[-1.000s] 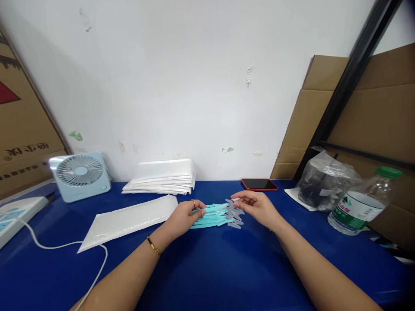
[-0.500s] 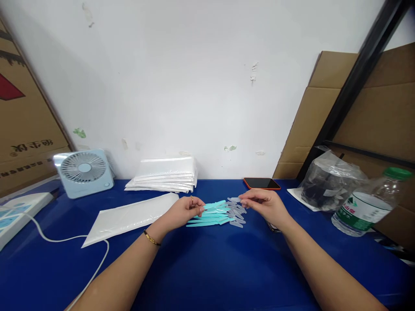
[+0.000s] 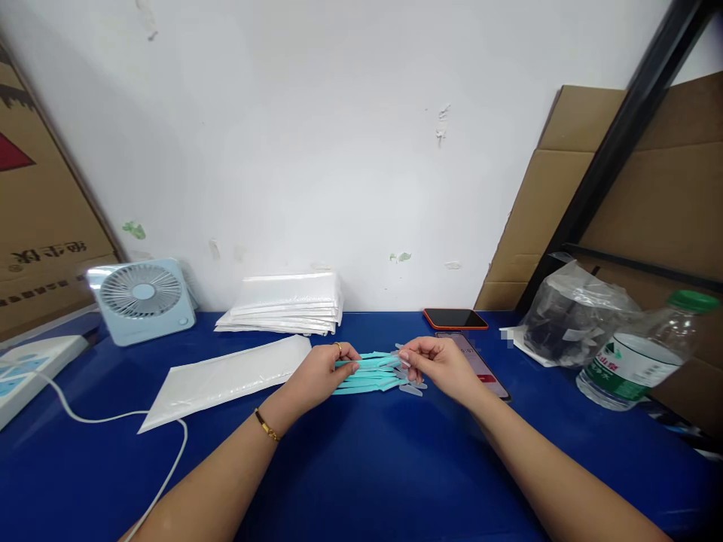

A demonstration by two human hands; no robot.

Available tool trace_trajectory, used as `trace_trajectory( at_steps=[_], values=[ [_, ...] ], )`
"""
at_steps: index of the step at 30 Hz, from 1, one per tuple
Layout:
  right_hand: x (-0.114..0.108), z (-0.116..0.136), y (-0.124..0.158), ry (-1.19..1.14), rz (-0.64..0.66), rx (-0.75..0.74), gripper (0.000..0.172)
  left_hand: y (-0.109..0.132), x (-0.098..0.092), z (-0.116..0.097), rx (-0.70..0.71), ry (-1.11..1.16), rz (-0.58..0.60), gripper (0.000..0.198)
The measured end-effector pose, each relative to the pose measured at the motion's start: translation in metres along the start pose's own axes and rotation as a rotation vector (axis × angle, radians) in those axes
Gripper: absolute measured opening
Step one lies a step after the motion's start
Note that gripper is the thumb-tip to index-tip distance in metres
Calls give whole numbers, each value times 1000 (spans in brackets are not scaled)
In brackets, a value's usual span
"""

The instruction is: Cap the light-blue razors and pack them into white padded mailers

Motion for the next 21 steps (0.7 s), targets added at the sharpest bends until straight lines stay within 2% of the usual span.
trace_trajectory(
  at_steps=[4, 8, 10, 16, 21],
  values=[
    [7, -2, -2, 88, 36, 5, 34, -1, 2, -1, 8, -42, 0, 24],
    [-23, 6, -5, 414, -155, -102, 41, -15, 1, 18, -52, -155, -89, 24],
    [-32, 5, -6, 579, -182, -141, 45, -26, 2, 29, -87, -229, -135, 23],
    [-15, -45, -7, 861, 111, 98, 72, -58, 18, 37, -57, -374, -87, 21],
    [-1, -62, -5, 969, 210, 135, 73, -54, 20, 20, 8, -417, -127, 33]
  ],
)
Point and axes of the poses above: each hand's wrist, its own y-axis away from the middle knuckle, its own x-axis out of the palm, z = x × y, the point moved 8 cm from there along -y, towards the middle knuckle, and after that the axes turned 10 degrees about -y, right-handed, at the moved point
